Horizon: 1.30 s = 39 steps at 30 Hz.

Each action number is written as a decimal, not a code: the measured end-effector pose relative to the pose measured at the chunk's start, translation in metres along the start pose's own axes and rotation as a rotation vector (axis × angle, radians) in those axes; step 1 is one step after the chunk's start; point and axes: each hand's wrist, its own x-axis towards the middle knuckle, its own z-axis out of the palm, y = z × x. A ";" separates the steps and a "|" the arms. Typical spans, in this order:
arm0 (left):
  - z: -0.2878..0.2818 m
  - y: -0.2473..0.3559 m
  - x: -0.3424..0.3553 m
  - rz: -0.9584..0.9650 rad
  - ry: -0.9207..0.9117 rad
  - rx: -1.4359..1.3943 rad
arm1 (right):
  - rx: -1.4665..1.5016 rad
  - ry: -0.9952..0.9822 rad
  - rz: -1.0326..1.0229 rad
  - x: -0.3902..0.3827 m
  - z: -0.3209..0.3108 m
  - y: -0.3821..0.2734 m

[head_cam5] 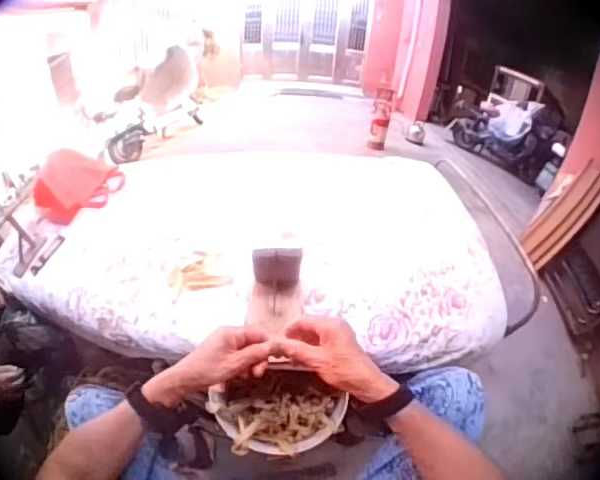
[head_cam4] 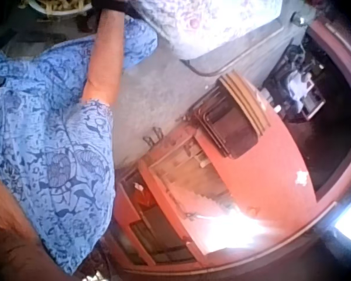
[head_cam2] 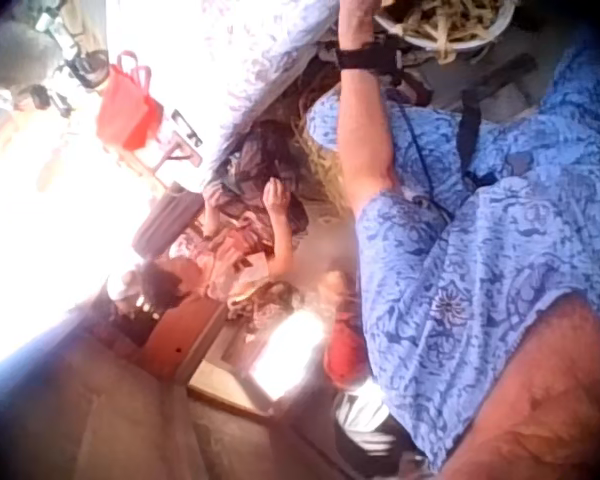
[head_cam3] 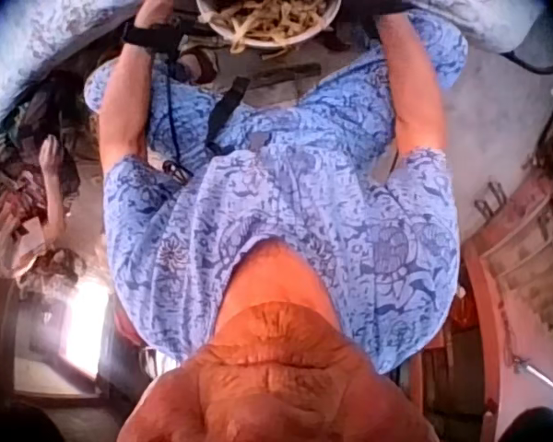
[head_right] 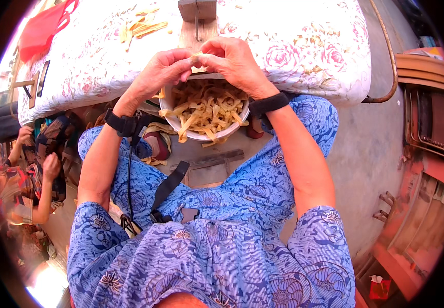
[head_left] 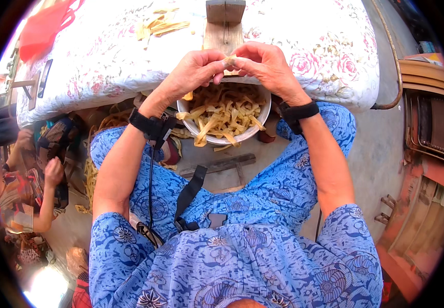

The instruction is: The person splits and peels thin strips of plant material by hand using a wooden jig.

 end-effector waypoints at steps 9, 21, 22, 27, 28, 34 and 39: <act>-0.002 -0.005 -0.014 -0.029 0.001 -0.220 | 0.344 0.092 0.119 -0.001 -0.001 -0.004; -0.006 0.012 -0.044 -0.235 0.188 -0.184 | 0.107 0.230 -0.129 -0.003 0.020 -0.009; 0.008 0.010 -0.047 -0.412 0.090 -0.392 | 0.072 0.237 -0.167 -0.005 0.028 -0.010; 0.015 -0.024 -0.045 -0.236 0.117 -1.050 | -0.397 0.068 -0.589 -0.017 0.057 -0.017; 0.014 -0.028 -0.046 -0.202 0.155 -1.038 | -0.372 0.025 -0.572 -0.019 0.060 -0.016; 0.024 -0.012 -0.050 -0.268 0.211 -0.504 | -0.520 0.047 -0.510 -0.009 0.056 -0.021; 0.031 -0.018 -0.047 -0.120 0.233 0.153 | -0.586 -0.049 -0.275 -0.009 0.058 -0.004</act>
